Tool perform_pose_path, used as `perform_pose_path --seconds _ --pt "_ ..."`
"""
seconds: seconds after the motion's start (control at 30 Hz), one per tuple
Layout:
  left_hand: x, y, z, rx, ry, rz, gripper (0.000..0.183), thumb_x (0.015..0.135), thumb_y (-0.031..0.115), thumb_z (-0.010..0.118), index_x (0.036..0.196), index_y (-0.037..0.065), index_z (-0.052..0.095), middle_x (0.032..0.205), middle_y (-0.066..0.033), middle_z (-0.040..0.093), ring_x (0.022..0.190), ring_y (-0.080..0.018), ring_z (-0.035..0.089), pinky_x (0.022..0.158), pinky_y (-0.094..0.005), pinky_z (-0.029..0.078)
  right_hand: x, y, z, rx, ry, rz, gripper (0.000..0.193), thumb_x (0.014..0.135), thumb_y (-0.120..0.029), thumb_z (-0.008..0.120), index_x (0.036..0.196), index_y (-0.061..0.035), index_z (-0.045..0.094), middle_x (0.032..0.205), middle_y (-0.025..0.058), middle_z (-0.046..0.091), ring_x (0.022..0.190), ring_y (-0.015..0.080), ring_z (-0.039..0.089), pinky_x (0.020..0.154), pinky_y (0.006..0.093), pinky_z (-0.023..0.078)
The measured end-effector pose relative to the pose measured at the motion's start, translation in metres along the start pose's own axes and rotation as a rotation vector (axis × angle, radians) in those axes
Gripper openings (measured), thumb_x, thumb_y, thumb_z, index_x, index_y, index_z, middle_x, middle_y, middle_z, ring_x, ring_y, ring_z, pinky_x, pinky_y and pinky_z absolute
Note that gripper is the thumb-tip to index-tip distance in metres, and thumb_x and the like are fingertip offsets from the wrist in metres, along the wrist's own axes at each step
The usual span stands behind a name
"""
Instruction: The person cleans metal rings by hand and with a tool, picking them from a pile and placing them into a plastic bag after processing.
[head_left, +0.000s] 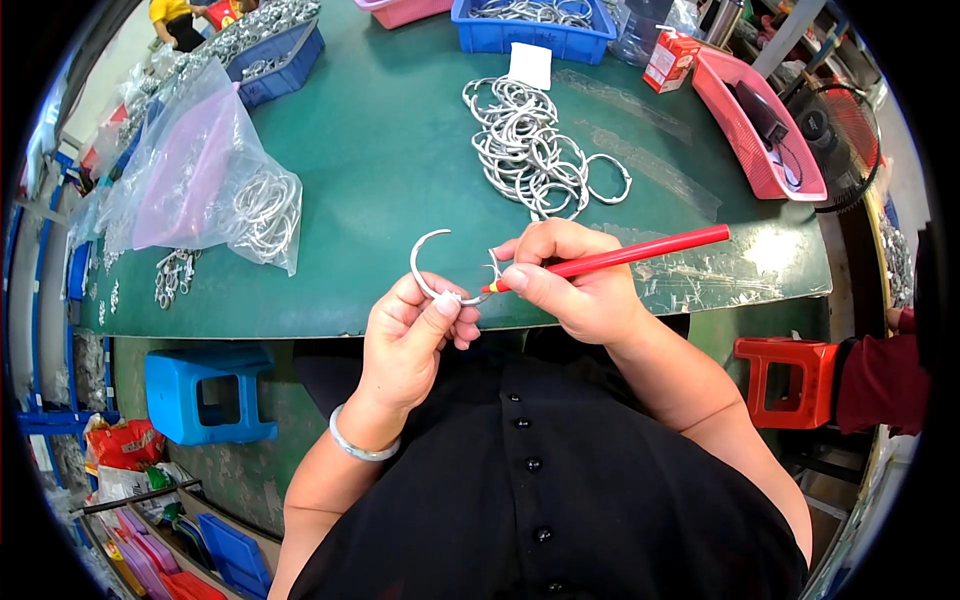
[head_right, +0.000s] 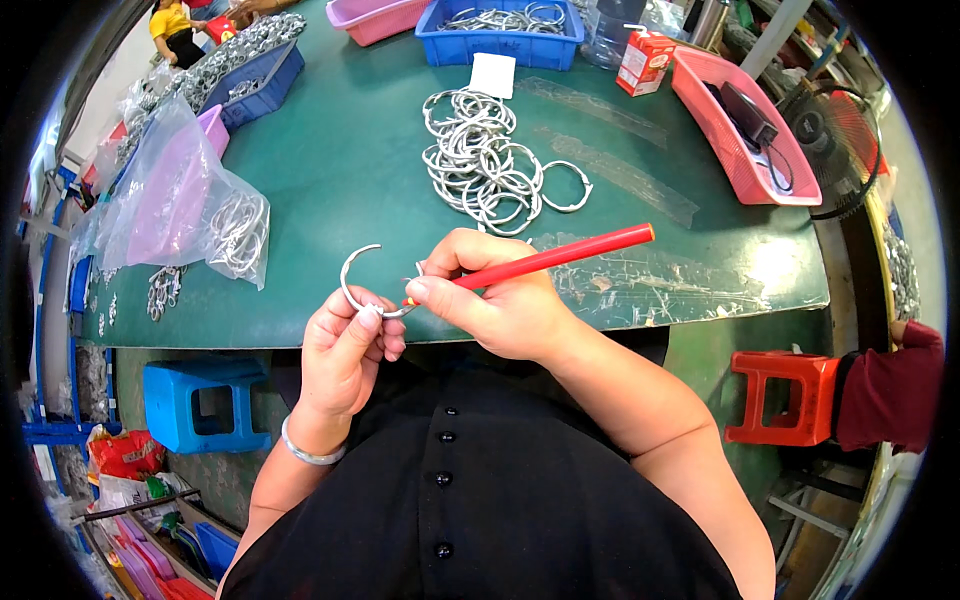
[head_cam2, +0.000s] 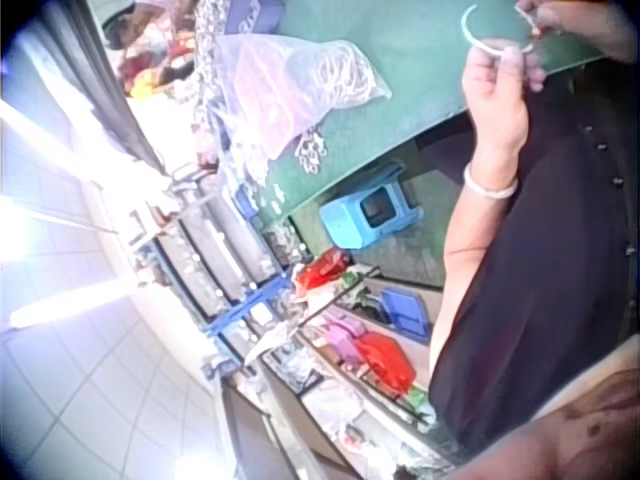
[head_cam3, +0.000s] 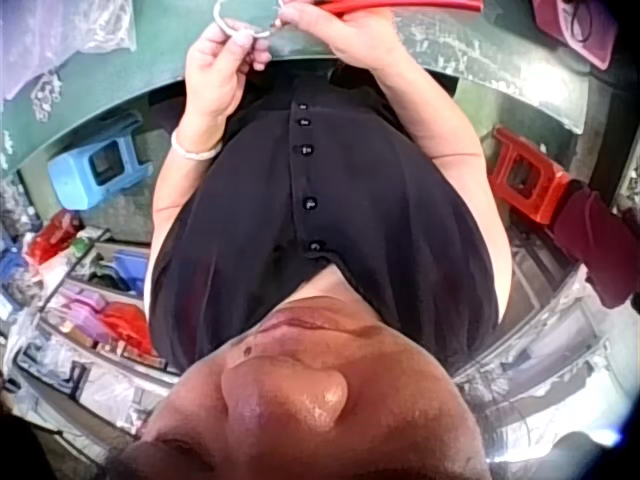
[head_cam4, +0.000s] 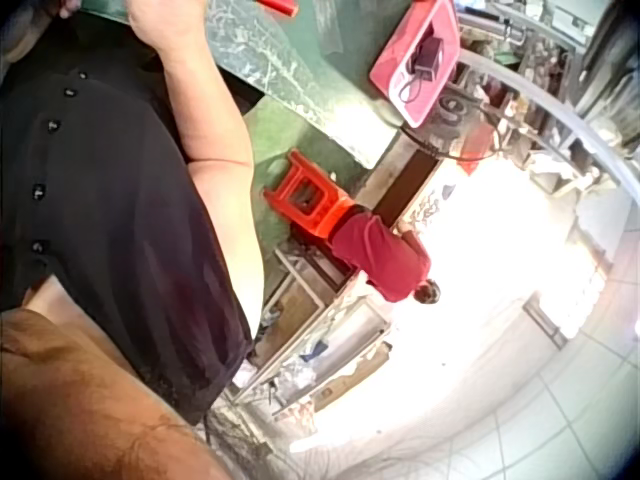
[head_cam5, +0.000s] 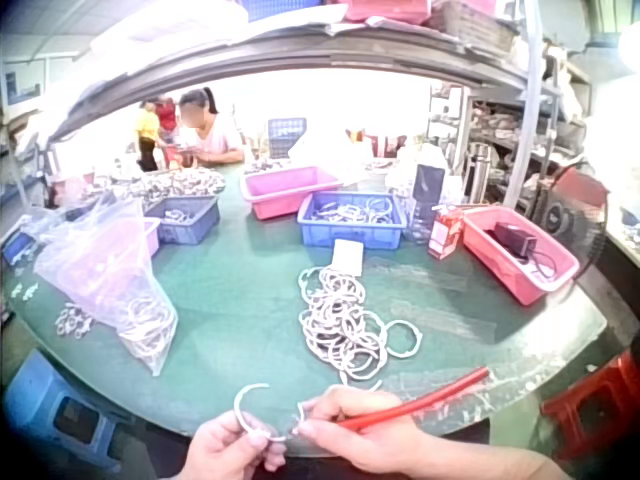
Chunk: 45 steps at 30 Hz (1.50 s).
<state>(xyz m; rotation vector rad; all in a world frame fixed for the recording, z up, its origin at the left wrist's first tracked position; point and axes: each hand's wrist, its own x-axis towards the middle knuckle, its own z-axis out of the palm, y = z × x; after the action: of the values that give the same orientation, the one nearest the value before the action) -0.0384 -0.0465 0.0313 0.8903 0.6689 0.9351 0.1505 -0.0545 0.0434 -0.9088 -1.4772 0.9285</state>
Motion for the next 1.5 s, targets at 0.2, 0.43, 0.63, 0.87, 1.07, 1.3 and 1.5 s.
perform_pose_path --seconds 0.2,0.43,0.63,0.87,1.07,1.3,1.5 --pt "0.0 0.0 -0.001 -0.02 -0.023 -0.002 0.009 0.088 0.012 0.052 0.09 0.004 0.053 0.077 -0.0055 0.061 0.064 -0.01 0.057 0.058 -0.0221 0.046 0.0 -0.001 -0.002 -0.031 -0.057 -0.067 0.013 0.076 -0.011 0.065 0.071 -0.0014 0.057 0.066 0.0049 0.057 0.06 0.0102 0.053 0.053 0.0244 0.042" --pt "0.001 0.001 0.001 -0.002 -0.003 -0.022 0.006 0.088 0.01 0.051 0.089 0.004 0.051 0.077 -0.0065 0.059 0.062 -0.0112 0.056 0.056 -0.0221 0.045 0.0 0.0 -0.002 -0.027 -0.02 -0.009 0.014 0.079 -0.013 0.063 0.074 -0.0012 0.057 0.066 0.0033 0.057 0.061 0.0099 0.054 0.054 0.0243 0.042" --pt "0.002 -0.002 -0.001 -0.018 0.006 -0.006 0.008 0.087 0.01 0.052 0.091 0.004 0.051 0.079 -0.0074 0.059 0.063 -0.0125 0.056 0.057 -0.0235 0.045 0.004 -0.002 -0.004 0.147 0.17 -0.039 0.016 0.089 -0.013 0.049 0.086 0.0015 0.055 0.078 0.0086 0.058 0.072 0.0143 0.057 0.074 0.0327 0.047" --pt "0.003 -0.001 -0.001 -0.003 -0.014 0.013 0.009 0.087 0.011 0.052 0.092 0.003 0.051 0.081 -0.0079 0.059 0.065 -0.0127 0.056 0.058 -0.0237 0.045 0.003 0.004 -0.001 0.123 0.141 0.177 0.021 0.084 -0.009 0.057 0.102 0.001 0.055 0.092 0.0077 0.06 0.087 0.0108 0.056 0.075 0.024 0.045" --pt "0.001 -0.002 0.0 0.003 -0.043 -0.023 0.013 0.088 0.012 0.05 0.095 0.002 0.052 0.083 -0.0091 0.06 0.066 -0.0136 0.057 0.06 -0.0244 0.046 0.001 0.0 0.005 0.35 0.072 0.374 0.022 0.08 -0.004 0.06 0.1 0.0004 0.054 0.093 0.007 0.058 0.082 0.0124 0.059 0.067 0.0251 0.05" --pt "0.003 -0.004 -0.004 -0.078 -0.086 0.035 0.034 0.093 0.025 0.035 0.105 -0.003 0.051 0.085 -0.0138 0.061 0.07 -0.0179 0.059 0.061 -0.0282 0.047 0.002 0.005 0.004 0.438 0.119 0.363 0.017 0.079 -0.003 0.059 0.095 0.0003 0.054 0.087 0.0067 0.058 0.067 0.0112 0.058 0.059 0.0232 0.049" --pt "0.001 -0.003 -0.004 -0.085 -0.069 0.01 0.035 0.093 0.023 0.034 0.105 -0.005 0.052 0.086 -0.015 0.061 0.071 -0.0196 0.06 0.061 -0.0294 0.048 0.001 0.007 0.004 0.441 0.128 0.355 0.016 0.079 -0.003 0.059 0.094 0.0006 0.054 0.085 0.0071 0.059 0.066 0.0111 0.058 0.058 0.023 0.049"
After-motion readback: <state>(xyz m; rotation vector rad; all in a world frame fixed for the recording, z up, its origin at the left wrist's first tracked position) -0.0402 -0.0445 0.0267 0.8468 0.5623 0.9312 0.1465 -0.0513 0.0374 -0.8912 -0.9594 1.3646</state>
